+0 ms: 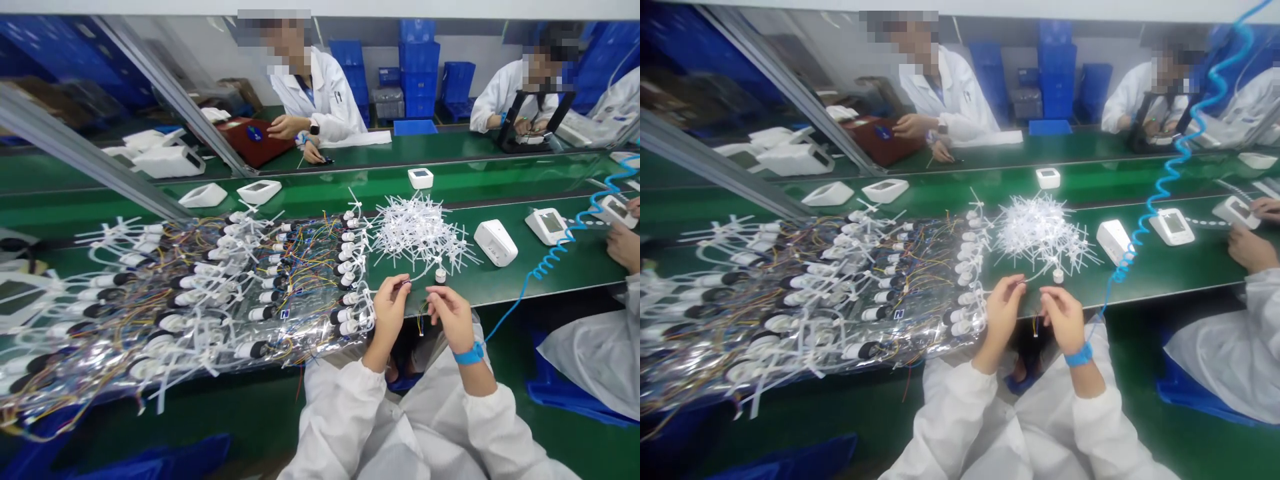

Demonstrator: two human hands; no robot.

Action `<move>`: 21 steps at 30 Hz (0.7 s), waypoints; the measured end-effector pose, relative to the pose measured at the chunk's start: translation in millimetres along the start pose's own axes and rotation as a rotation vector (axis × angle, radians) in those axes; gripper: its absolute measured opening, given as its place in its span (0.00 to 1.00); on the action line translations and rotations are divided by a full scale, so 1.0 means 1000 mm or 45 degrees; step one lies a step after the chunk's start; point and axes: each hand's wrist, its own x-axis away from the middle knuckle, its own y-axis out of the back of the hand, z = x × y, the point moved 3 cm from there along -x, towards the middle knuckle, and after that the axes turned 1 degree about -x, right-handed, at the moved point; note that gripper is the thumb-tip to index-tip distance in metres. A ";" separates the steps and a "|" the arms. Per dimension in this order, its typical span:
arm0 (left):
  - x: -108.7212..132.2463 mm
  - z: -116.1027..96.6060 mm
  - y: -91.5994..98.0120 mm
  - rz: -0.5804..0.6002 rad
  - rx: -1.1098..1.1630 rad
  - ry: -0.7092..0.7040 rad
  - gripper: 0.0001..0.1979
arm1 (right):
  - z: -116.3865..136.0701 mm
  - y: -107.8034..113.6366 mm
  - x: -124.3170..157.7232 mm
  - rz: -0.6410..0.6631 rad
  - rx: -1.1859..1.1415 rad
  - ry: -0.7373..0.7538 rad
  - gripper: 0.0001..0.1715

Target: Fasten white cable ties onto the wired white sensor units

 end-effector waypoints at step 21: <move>0.026 -0.069 -0.027 0.001 0.114 0.015 0.07 | 0.028 0.017 0.011 0.088 -0.049 0.063 0.34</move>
